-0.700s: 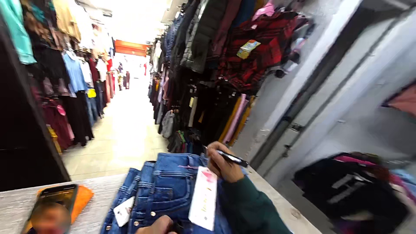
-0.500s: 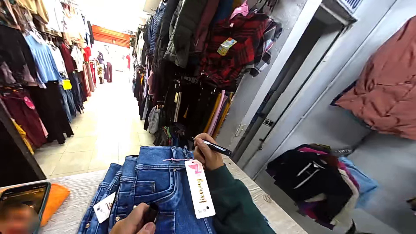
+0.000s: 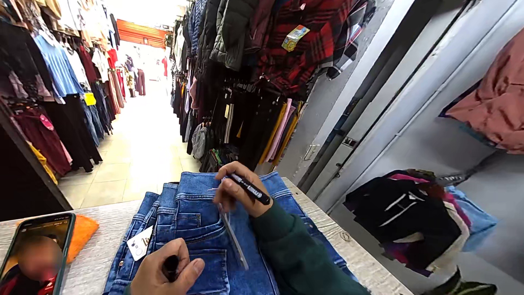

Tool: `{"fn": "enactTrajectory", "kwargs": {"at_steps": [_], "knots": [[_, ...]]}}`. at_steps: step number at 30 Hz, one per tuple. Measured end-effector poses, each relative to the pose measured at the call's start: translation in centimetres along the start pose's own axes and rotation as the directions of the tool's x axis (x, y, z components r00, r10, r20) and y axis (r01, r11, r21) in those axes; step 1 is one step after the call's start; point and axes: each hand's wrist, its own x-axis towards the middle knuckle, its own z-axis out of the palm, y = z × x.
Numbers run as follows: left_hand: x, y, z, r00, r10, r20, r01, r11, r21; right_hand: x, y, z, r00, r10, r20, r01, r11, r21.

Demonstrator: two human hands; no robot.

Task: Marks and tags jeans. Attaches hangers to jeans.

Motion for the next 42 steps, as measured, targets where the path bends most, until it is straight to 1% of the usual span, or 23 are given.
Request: {"fn": "enactTrajectory", "kwargs": {"at_steps": [2,4,6,8,9,12,14,16,18,21,23,24,26,28,29,31,33,35,37,38,39,40,42], "knots": [[0.0,-0.4,0.0,0.998,0.049,-0.047,-0.046,0.997,0.064,0.2,0.2,1.6,0.988,0.069,0.137,-0.069,0.998,-0.004],[0.1,-0.6,0.0,0.991,0.11,-0.081,-0.096,0.982,0.163,0.4,0.7,2.4,0.967,0.13,0.217,-0.11,0.989,-0.101],[0.2,-0.8,0.0,0.981,0.173,-0.086,-0.145,0.953,0.265,0.4,0.8,2.4,0.968,0.125,0.22,-0.104,0.989,-0.104],[0.3,-1.1,0.0,0.974,0.213,-0.073,-0.178,0.928,0.328,0.3,0.7,2.2,0.981,0.082,0.174,-0.073,0.996,-0.06],[0.3,-1.1,0.0,0.974,0.217,-0.07,-0.181,0.922,0.342,0.3,0.6,2.1,0.987,0.069,0.146,-0.058,0.995,-0.082],[0.2,-0.9,0.1,0.981,0.188,-0.054,-0.157,0.921,0.358,0.4,0.4,1.7,0.995,0.03,0.097,0.007,0.932,-0.361],[0.2,-1.0,0.2,0.982,0.181,-0.047,-0.152,0.918,0.365,0.5,0.1,1.2,0.989,0.049,0.137,0.031,0.848,-0.529],[0.2,-1.0,0.2,0.983,0.179,-0.045,-0.15,0.917,0.369,0.6,0.0,1.0,0.979,0.104,0.173,0.022,0.797,-0.603],[0.2,-1.1,0.2,0.984,0.173,-0.042,-0.146,0.918,0.368,0.6,-0.1,1.3,0.97,0.134,0.205,0.025,0.779,-0.627],[0.2,-1.1,0.2,0.986,0.161,-0.042,-0.135,0.923,0.361,0.5,-0.1,1.6,0.957,0.168,0.238,0.015,0.787,-0.617],[0.2,-1.0,0.2,0.987,0.15,-0.051,-0.124,0.931,0.342,0.5,-0.1,1.4,0.964,0.183,0.195,-0.044,0.828,-0.559],[0.2,-1.1,0.2,0.986,0.156,-0.056,-0.129,0.935,0.331,0.5,-0.1,1.2,0.972,0.177,0.154,-0.079,0.867,-0.492],[0.2,-1.3,0.3,0.976,0.212,-0.057,-0.183,0.927,0.327,0.3,0.2,0.5,0.986,0.139,0.09,-0.109,0.954,-0.28],[0.3,-1.5,0.4,0.952,0.305,-0.023,-0.274,0.884,0.38,0.2,0.7,-0.2,0.986,0.116,0.118,-0.108,0.991,-0.079],[0.4,-1.5,0.5,0.939,0.344,0.016,-0.319,0.851,0.418,0.1,0.9,-0.4,0.979,0.127,0.158,-0.121,0.992,-0.043],[0.4,-1.7,0.8,0.915,0.386,0.118,-0.392,0.776,0.494,0.0,1.4,-0.1,0.962,0.165,0.217,-0.143,0.983,-0.116],[0.1,-1.9,1.1,0.903,0.366,0.226,-0.426,0.69,0.585,0.2,1.2,-0.1,0.96,0.167,0.227,-0.089,0.943,-0.32],[0.0,-1.8,1.2,0.898,0.334,0.286,-0.438,0.624,0.647,0.2,0.8,-0.5,0.988,0.085,0.128,-0.008,0.859,-0.512],[-0.1,-1.6,1.3,0.897,0.316,0.308,-0.441,0.619,0.65,0.1,0.0,-1.0,0.997,-0.044,-0.066,-0.002,0.82,-0.572],[-0.1,-1.5,1.5,0.894,0.32,0.315,-0.449,0.633,0.631,0.1,-0.7,-1.1,0.983,-0.088,-0.158,-0.008,0.851,-0.525],[-0.1,-1.3,1.7,0.893,0.319,0.318,-0.45,0.65,0.612,0.1,-1.7,-0.9,0.966,-0.092,-0.24,-0.016,0.91,-0.414],[-0.2,-0.9,1.9,0.898,0.306,0.317,-0.44,0.664,0.605,0.1,-2.7,-0.6,0.955,-0.039,-0.294,-0.047,0.959,-0.279],[-0.4,-0.6,2.2,0.896,0.31,0.317,-0.443,0.653,0.614,-0.6,-4.1,0.6,0.948,0.114,-0.299,-0.149,0.984,-0.096]]}}
